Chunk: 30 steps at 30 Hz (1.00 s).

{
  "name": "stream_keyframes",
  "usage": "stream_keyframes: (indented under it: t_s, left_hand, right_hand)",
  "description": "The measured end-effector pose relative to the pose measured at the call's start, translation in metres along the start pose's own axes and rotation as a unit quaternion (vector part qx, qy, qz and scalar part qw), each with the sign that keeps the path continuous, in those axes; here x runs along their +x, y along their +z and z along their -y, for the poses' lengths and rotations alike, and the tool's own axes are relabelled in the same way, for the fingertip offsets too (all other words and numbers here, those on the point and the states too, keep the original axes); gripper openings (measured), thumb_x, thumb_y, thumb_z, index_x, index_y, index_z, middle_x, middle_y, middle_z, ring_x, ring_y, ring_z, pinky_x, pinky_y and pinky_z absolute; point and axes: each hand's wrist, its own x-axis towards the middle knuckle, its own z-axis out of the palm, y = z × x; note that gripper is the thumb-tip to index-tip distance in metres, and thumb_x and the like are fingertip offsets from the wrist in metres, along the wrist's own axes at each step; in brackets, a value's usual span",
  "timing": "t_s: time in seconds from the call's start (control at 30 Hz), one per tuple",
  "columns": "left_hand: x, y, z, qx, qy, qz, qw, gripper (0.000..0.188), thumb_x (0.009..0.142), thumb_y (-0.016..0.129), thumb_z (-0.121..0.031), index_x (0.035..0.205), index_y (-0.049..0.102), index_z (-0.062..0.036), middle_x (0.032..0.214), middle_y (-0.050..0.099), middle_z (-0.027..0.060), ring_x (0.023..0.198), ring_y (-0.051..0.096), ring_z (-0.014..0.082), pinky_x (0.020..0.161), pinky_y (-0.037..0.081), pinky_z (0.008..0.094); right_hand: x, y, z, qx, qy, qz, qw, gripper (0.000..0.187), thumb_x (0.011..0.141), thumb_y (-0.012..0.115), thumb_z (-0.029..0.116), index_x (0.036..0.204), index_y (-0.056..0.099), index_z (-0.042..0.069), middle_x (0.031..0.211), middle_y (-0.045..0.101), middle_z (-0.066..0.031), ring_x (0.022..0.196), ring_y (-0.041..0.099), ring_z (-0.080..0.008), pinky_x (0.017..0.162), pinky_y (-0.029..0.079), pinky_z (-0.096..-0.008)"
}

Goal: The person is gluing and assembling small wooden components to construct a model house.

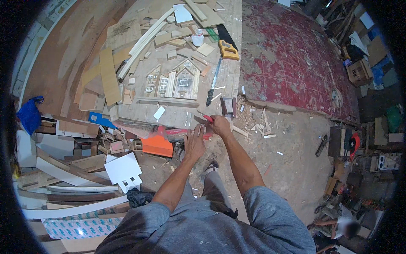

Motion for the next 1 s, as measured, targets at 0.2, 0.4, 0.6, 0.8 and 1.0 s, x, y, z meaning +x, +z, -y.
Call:
stream_keyframes:
  t_s: [0.2,0.4,0.6,0.8,1.0]
  left_hand:
    - [0.001,-0.004,-0.001,0.013,-0.002,-0.003,1.0,0.071,0.081,0.063,-0.012,0.149,0.039,-0.0097,0.153,0.035,0.0065,0.132,0.037,0.0431,0.1,0.035,0.053]
    - [0.003,-0.005,-0.002,0.027,0.0,-0.011,1.0,0.068,0.078,0.063,-0.013,0.144,0.046,-0.0106,0.15,0.039,0.0026,0.126,0.042,0.0355,0.094,0.038,0.0477]
    - [0.002,-0.003,0.004,0.054,0.011,-0.018,0.998,0.068,0.076,0.063,-0.013,0.142,0.049,-0.0107,0.148,0.041,0.0012,0.127,0.041,0.0334,0.092,0.039,0.0459]
    - [0.008,0.004,0.022,0.078,0.054,-0.018,0.995,0.067,0.077,0.063,-0.014,0.143,0.049,-0.0113,0.15,0.041,0.0024,0.134,0.038,0.0357,0.098,0.038,0.049]
    - [0.008,-0.01,0.016,0.051,0.071,-0.004,0.996,0.063,0.08,0.058,-0.006,0.142,0.05,-0.0087,0.154,0.039,0.0035,0.134,0.04,0.0362,0.098,0.038,0.0491]
  right_hand:
    - [0.004,-0.001,0.002,-0.003,0.002,0.013,1.0,0.032,0.079,0.074,0.033,0.103,0.073,0.011,0.091,0.071,-0.0184,0.086,0.069,-0.037,0.076,0.052,-0.0463]
    - [0.004,0.002,0.003,-0.015,0.011,0.029,0.999,0.034,0.077,0.076,0.031,0.103,0.072,0.009,0.091,0.071,-0.0187,0.087,0.068,-0.0374,0.076,0.052,-0.0457]
    - [0.009,-0.004,0.008,-0.065,-0.065,0.028,0.995,0.029,0.08,0.073,0.03,0.101,0.072,0.009,0.093,0.07,-0.0178,0.089,0.067,-0.0378,0.077,0.052,-0.0458]
    - [0.017,-0.013,0.005,-0.05,-0.145,0.058,0.986,0.027,0.082,0.071,0.031,0.098,0.071,0.01,0.094,0.068,-0.0167,0.09,0.065,-0.0369,0.076,0.051,-0.0458]
    - [0.016,-0.006,-0.006,-0.057,-0.113,0.043,0.991,0.03,0.082,0.072,0.034,0.098,0.071,0.009,0.094,0.069,-0.0168,0.089,0.066,-0.0373,0.076,0.051,-0.0451]
